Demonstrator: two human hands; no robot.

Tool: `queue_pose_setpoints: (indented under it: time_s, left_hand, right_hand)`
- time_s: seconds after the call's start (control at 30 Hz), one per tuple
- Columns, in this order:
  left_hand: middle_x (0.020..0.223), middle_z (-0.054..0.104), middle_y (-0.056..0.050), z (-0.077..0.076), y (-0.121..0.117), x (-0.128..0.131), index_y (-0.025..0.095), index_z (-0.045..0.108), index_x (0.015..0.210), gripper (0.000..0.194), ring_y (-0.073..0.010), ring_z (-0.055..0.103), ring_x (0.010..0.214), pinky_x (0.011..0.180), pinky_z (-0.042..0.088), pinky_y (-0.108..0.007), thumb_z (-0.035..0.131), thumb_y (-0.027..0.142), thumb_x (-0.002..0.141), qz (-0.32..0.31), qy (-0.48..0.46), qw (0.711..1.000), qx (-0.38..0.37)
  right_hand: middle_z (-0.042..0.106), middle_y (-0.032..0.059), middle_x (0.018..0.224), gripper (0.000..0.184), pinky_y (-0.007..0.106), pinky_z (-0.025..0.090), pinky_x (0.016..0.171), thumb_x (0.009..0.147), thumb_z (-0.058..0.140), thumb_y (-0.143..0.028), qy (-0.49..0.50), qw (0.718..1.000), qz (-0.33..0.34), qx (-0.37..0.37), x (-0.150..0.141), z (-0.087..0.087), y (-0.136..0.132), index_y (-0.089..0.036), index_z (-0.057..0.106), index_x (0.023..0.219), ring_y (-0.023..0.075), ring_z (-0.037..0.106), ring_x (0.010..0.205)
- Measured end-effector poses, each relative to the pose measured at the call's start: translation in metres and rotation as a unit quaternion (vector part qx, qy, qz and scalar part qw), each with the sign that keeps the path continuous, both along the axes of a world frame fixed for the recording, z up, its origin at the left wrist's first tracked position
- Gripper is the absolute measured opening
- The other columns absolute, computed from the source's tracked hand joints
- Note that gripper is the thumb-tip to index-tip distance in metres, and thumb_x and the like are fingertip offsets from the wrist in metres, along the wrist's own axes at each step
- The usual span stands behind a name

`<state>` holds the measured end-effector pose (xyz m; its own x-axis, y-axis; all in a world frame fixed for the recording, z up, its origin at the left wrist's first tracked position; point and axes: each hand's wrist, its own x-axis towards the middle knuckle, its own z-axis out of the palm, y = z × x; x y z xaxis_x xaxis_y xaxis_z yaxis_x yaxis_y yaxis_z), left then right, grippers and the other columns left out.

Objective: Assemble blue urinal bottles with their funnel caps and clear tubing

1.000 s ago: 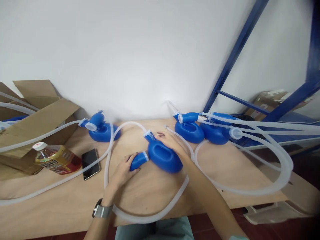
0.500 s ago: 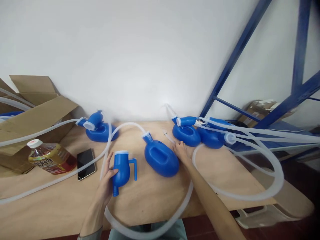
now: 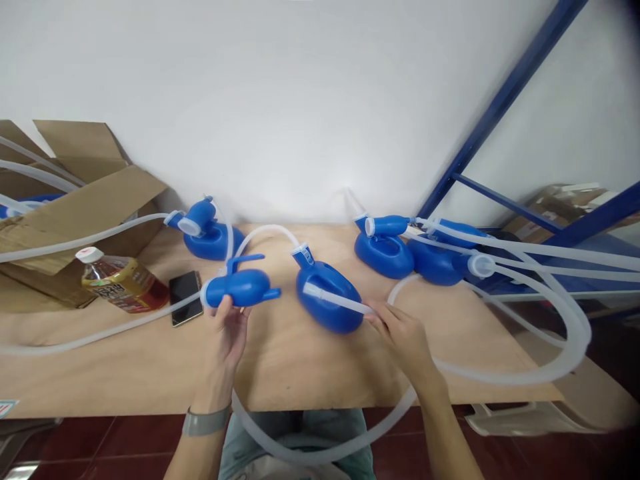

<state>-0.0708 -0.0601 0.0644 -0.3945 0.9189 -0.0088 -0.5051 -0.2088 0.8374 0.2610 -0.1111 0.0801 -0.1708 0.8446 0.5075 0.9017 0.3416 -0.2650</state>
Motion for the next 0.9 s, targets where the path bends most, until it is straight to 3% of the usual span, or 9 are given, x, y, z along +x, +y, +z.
queue_pose_setpoints:
  time_s: [0.07, 0.2, 0.43, 0.53, 0.7, 0.8, 0.9]
  left_hand:
    - [0.127, 0.074, -0.005, 0.01, 0.006, 0.012, 0.032, 0.068, 0.122, 0.057, -0.0249, 0.071, 0.115, 0.09, 0.063, -0.036, 0.092, 0.044, 0.072, 0.016, 0.026, 0.999, 0.023]
    - [0.125, 0.074, -0.007, 0.022, 0.014, 0.024, 0.032, 0.066, 0.126, 0.066, -0.0248, 0.072, 0.112, 0.088, 0.064, -0.036, 0.095, 0.04, 0.067, 0.025, 0.05, 0.997, 0.048]
    - [0.113, 0.076, -0.007, 0.024, 0.008, 0.017, 0.026, 0.068, 0.122, 0.067, -0.0224, 0.073, 0.098, 0.084, 0.064, -0.036, 0.096, 0.041, 0.064, 0.023, 0.069, 0.996, 0.042]
    - [0.108, 0.074, -0.005, 0.031, 0.012, 0.013, 0.026, 0.067, 0.119, 0.067, -0.0195, 0.072, 0.092, 0.08, 0.064, -0.032, 0.098, 0.038, 0.061, 0.026, 0.073, 0.996, 0.048]
    - [0.099, 0.069, 0.0, 0.066, 0.041, 0.003, 0.025, 0.063, 0.112, 0.07, -0.0172, 0.07, 0.085, 0.074, 0.063, -0.029, 0.1, 0.037, 0.054, 0.05, 0.09, 0.988, 0.111]
    - [0.105, 0.067, 0.001, 0.095, 0.059, -0.003, 0.027, 0.062, 0.115, 0.072, -0.0162, 0.068, 0.088, 0.075, 0.062, -0.027, 0.101, 0.035, 0.054, 0.067, 0.116, 0.973, 0.187]
    - [0.116, 0.064, 0.002, 0.113, 0.069, -0.007, 0.032, 0.062, 0.122, 0.078, -0.0149, 0.065, 0.093, 0.076, 0.06, -0.022, 0.101, 0.034, 0.054, 0.073, 0.148, 0.957, 0.237]
  right_hand:
    - [0.083, 0.0099, 0.1, 0.048, 0.031, 0.052, 0.063, 0.111, 0.037, -0.049, -0.015, 1.0, 0.005, 0.026, -0.003, 0.004, 0.0, -0.022, 0.078, 0.111, 0.0231, 0.078, 0.077]
    - [0.083, 0.0089, 0.1, 0.046, 0.03, 0.052, 0.066, 0.112, 0.039, -0.046, -0.035, 0.998, 0.032, 0.047, -0.004, 0.012, 0.009, -0.02, 0.077, 0.112, 0.0214, 0.077, 0.079]
    - [0.081, 0.0078, 0.097, 0.041, 0.03, 0.049, 0.069, 0.112, 0.041, -0.042, -0.066, 0.993, 0.052, 0.085, -0.01, 0.014, 0.023, -0.019, 0.075, 0.115, 0.0204, 0.073, 0.078]
    - [0.079, 0.0082, 0.1, 0.042, 0.03, 0.048, 0.069, 0.114, 0.035, -0.036, -0.07, 0.992, 0.056, 0.09, -0.018, 0.026, 0.031, -0.019, 0.072, 0.121, 0.0206, 0.072, 0.081]
    - [0.071, 0.005, 0.091, 0.043, 0.029, 0.043, 0.064, 0.111, 0.043, -0.047, -0.104, 0.983, 0.058, 0.139, -0.034, 0.07, 0.055, -0.023, 0.066, 0.139, 0.0183, 0.065, 0.074]
    - [0.069, 0.0033, 0.087, 0.035, 0.03, 0.041, 0.067, 0.11, 0.049, -0.038, -0.113, 0.972, 0.028, 0.204, -0.042, 0.096, 0.074, -0.027, 0.067, 0.138, 0.0174, 0.06, 0.071]
    - [0.072, 0.0046, 0.096, 0.03, 0.035, 0.042, 0.084, 0.11, 0.046, -0.026, -0.082, 0.97, 0.025, 0.228, -0.051, 0.109, 0.092, -0.026, 0.067, 0.131, 0.0197, 0.063, 0.083]
